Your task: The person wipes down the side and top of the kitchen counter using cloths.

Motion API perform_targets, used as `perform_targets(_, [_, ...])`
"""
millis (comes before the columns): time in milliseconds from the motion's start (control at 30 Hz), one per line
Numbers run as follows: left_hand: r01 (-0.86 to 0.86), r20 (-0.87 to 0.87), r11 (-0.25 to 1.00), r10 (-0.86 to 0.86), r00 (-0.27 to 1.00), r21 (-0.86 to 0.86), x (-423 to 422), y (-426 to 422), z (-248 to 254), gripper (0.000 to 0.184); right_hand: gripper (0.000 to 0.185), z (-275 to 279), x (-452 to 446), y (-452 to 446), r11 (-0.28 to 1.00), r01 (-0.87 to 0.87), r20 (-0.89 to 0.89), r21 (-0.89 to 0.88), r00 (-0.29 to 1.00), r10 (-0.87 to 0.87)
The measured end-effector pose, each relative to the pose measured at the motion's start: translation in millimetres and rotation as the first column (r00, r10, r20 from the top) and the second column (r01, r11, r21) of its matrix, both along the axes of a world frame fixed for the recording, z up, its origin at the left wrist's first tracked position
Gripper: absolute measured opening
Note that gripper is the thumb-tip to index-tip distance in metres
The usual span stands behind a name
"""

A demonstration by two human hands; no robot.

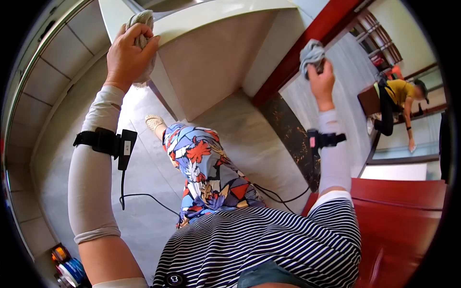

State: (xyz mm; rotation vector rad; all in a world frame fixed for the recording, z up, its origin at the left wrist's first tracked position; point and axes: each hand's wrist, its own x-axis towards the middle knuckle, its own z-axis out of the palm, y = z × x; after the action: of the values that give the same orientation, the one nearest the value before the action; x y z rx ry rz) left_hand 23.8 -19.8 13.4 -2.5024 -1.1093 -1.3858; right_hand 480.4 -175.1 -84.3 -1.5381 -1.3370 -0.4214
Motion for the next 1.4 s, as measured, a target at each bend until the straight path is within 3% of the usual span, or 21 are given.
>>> perform_targets(33, [0.015, -0.008, 1.0, -0.015, 1.0, -0.015, 0, 0, 0, 0.02, 0.041, 15, 4, 14, 0.993, 0.009, 0.224, 0.121, 0.974, -0.037])
perform_targets(100, [0.009, -0.01, 1.0, -0.009, 1.0, -0.017, 1, 0, -1, 0.02, 0.042, 42, 17, 39, 0.99, -0.07, 0.531, 0.121, 0.847, -0.005])
perform_targets(167, [0.055, 0.013, 0.997, -0.056, 0.998, 0.055, 1, 3, -4, 0.021, 0.041, 47, 34, 55, 0.997, 0.065, 0.752, 0.04, 0.656, -0.073])
perform_targets(233, [0.031, -0.007, 0.998, -0.031, 1.0, 0.049, 2, 2, -4, 0.019, 0.034, 36, 54, 73, 0.969, 0.241, 0.863, -0.048, 0.498, -0.081])
perform_targets(367, [0.064, -0.027, 0.998, -0.064, 0.998, -0.003, 5, 2, -4, 0.019, 0.026, -9, 77, 102, 0.967, 0.232, 0.875, -0.102, 0.483, -0.023])
perform_targets(433, [0.055, -0.027, 0.998, -0.055, 0.998, -0.01, 7, 3, -6, 0.019, 0.02, -31, 66, 113, 0.874, 0.419, 0.827, -0.248, 0.56, -0.034])
perform_targets(467, [0.08, -0.024, 0.997, -0.08, 0.997, -0.003, 5, 5, -7, 0.019, 0.017, -42, 62, 117, 0.893, 0.387, 0.867, -0.228, 0.498, 0.006])
perform_targets(633, [0.205, 0.041, 0.97, -0.201, 0.979, -0.133, -3, 13, -20, 0.017, 0.018, -123, 59, 139, 0.859, 0.398, 0.806, -0.322, 0.591, 0.029])
perform_targets(700, [0.188, 0.011, 0.972, -0.189, 0.982, -0.138, -8, 15, -22, 0.016, 0.017, -157, 60, 153, 0.879, 0.268, 0.613, -0.395, 0.789, 0.035])
perform_targets(733, [0.177, -0.012, 0.975, -0.18, 0.984, -0.132, -10, 15, -24, 0.015, 0.019, -166, 55, 153, 0.85, 0.184, 0.431, -0.494, 0.901, 0.055])
perform_targets(833, [0.217, 0.099, 0.96, -0.202, 0.974, -0.175, -11, 14, -31, 0.015, 0.021, -193, 34, 146, 0.74, 0.177, 0.262, -0.648, 0.965, -0.002])
perform_targets(867, [0.219, 0.07, 0.958, -0.209, 0.975, -0.188, -18, 14, -35, 0.017, 0.025, -217, 39, 148, 0.734, 0.325, 0.561, -0.596, 0.823, 0.091])
perform_targets(900, [0.219, 0.068, 0.955, -0.21, 0.975, -0.201, -23, 14, -37, 0.017, 0.025, -234, 38, 150, 0.726, 0.323, 0.555, -0.607, 0.826, 0.097])
perform_targets(967, [0.153, -0.014, 0.969, -0.159, 0.987, -0.194, -35, 14, -40, 0.017, 0.028, -266, 29, 153, 0.542, 0.501, 0.702, -0.675, 0.663, 0.261])
perform_targets(1100, [0.101, -0.129, 0.983, -0.121, 0.984, -0.156, -55, 10, -44, 0.016, 0.031, -356, 27, 154, 0.495, 0.492, 0.642, -0.716, 0.743, 0.189])
perform_targets(1167, [0.052, -0.164, 0.98, -0.084, 0.983, -0.19, -69, 6, -47, 0.017, 0.042, -390, 27, 149, 0.506, 0.613, 0.779, -0.607, 0.584, 0.228])
perform_targets(1233, [-0.027, -0.359, 0.99, -0.024, 0.933, -0.138, -95, 9, -48, 0.017, 0.044, -395, 16, 143, 0.481, 0.618, 0.781, -0.622, 0.537, 0.319])
perform_targets(1300, [-0.019, -0.584, 1.0, 0.012, 0.812, -0.006, -104, 12, -42, 0.018, 0.044, -396, 6, 143, 0.193, 0.576, 0.606, -0.794, 0.733, 0.308])
perform_targets(1333, [0.077, -0.654, 0.993, 0.0, 0.756, 0.088, -100, 9, -41, 0.018, 0.044, -394, 5, 143, 0.194, 0.58, 0.611, -0.791, 0.731, 0.305])
perform_targets(1400, [0.176, -0.716, 0.97, -0.002, 0.698, 0.169, -94, 8, -39, 0.018, 0.04, -388, 10, 140, 0.331, 0.628, 0.71, -0.704, 0.613, 0.348])
